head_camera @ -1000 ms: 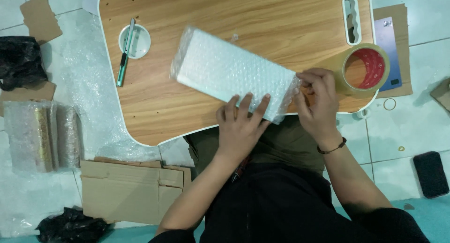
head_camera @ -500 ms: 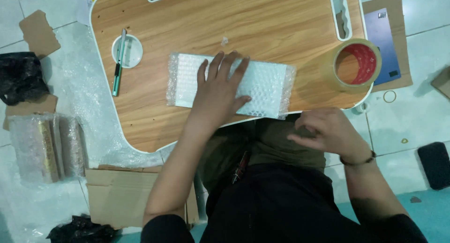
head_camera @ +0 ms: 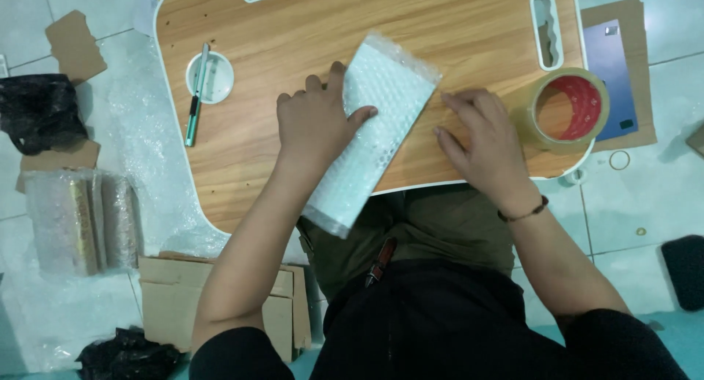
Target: Wrapping a blue rectangular object in bubble wrap and securing it with clear tape on a small folding table.
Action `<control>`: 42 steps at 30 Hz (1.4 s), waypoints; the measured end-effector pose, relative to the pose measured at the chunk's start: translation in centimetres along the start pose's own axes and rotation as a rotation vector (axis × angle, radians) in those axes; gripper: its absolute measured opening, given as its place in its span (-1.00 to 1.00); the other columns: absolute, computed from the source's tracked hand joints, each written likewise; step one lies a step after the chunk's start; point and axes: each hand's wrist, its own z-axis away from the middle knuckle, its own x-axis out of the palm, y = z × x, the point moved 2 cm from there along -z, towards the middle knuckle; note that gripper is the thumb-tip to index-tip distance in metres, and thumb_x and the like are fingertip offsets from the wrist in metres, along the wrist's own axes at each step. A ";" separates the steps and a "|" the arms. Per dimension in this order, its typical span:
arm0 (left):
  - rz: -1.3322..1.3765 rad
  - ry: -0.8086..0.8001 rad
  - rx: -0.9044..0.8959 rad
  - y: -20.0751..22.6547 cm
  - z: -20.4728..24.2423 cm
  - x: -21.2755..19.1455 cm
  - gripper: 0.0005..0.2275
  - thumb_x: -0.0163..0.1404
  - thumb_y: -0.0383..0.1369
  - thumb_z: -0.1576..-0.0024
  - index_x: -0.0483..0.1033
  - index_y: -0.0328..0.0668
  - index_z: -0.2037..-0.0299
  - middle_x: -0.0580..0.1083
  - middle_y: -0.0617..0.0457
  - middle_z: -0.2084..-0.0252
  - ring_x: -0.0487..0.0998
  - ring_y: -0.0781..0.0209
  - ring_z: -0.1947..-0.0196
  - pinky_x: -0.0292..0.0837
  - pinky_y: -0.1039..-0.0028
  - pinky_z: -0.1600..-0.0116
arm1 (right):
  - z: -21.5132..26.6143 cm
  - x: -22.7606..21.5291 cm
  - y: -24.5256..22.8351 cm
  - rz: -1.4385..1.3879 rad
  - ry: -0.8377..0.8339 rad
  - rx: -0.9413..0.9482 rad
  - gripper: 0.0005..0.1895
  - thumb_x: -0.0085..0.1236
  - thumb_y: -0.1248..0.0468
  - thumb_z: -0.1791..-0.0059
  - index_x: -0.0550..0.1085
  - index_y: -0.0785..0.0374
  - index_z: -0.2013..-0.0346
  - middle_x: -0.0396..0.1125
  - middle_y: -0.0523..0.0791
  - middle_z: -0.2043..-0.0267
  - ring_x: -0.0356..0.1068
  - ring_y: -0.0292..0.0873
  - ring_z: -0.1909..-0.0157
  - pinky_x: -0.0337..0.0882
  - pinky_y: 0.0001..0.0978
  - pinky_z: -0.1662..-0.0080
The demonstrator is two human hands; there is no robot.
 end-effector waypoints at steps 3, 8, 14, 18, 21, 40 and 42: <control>0.049 0.003 0.007 -0.9 -0.3 0.4 -0.30 -0.27 0.22 -0.29 0.13 -0.18 -0.45 0.49 -0.31 -0.01 0.64 -0.29 0.19 0.39 0.01 0.10 | -2.5 0.2 -0.1 0.061 -0.070 -0.038 -0.54 0.24 0.31 -0.05 0.45 0.40 -0.22 0.26 0.15 -0.06 0.32 0.29 -0.10 0.34 0.08 -0.12; 0.092 0.372 0.057 -1.3 -0.3 3.2 -0.30 0.03 0.21 -0.17 0.32 -0.19 -0.31 0.50 -0.16 0.13 0.58 -0.13 0.29 0.41 0.16 0.18 | -5.0 1.0 -0.3 0.195 -0.050 -0.055 -0.60 0.17 0.32 -0.07 0.48 0.36 -0.21 0.26 0.01 -0.11 0.37 0.00 0.04 0.41 -0.25 0.12; 0.158 0.323 0.080 -0.9 -1.4 2.2 -0.38 0.11 0.06 -0.16 0.32 -0.10 -0.35 0.37 -0.15 0.01 0.41 -0.11 0.09 0.29 0.12 0.03 | -4.6 1.9 0.4 0.112 0.017 0.035 -0.66 0.29 0.34 -0.04 0.54 0.35 -0.11 0.28 -0.06 0.08 0.36 -0.10 0.20 0.37 -0.31 0.20; 0.120 0.368 0.160 -0.2 -2.4 1.4 -0.43 0.16 -0.09 -0.14 0.35 -0.02 -0.36 0.32 -0.12 -0.02 0.29 -0.07 0.07 0.15 0.16 0.00 | -4.4 1.6 1.0 -0.172 0.047 0.103 -0.63 0.38 0.48 0.02 0.53 0.42 -0.07 0.34 -0.13 0.32 0.19 -0.31 0.50 0.20 -0.50 0.40; 0.089 0.560 0.219 0.3 -1.7 0.6 -0.46 0.22 -0.15 -0.08 0.42 -0.09 -0.27 0.35 -0.01 0.04 0.26 -0.02 0.07 0.11 0.21 -0.02 | -4.5 1.2 1.0 -0.287 -0.002 0.152 -0.55 0.40 0.48 0.05 0.52 0.41 -0.13 0.36 -0.16 0.40 0.19 -0.34 0.50 0.21 -0.55 0.40; 0.169 0.526 0.182 2.7 3.4 4.5 -0.32 0.07 0.13 -0.17 0.29 -0.13 -0.38 0.26 -0.17 -0.33 0.15 -0.21 -0.41 0.02 -0.06 -0.45 | -4.9 0.7 -0.7 -0.129 0.145 -0.159 -0.62 0.04 0.65 -0.01 0.47 0.42 -0.11 0.30 0.07 -0.26 0.23 0.08 -0.22 0.30 -0.16 -0.20; 0.161 0.407 0.237 2.4 3.2 4.5 -0.39 0.08 0.00 -0.17 0.26 0.08 -0.43 0.17 0.00 -0.46 -0.09 -0.19 -0.50 -0.23 -0.21 -0.48 | -5.0 0.7 -0.8 -0.130 0.128 -0.120 -0.67 0.09 0.62 0.03 0.47 0.47 -0.03 0.36 0.07 -0.11 0.28 0.07 -0.09 0.32 -0.20 -0.09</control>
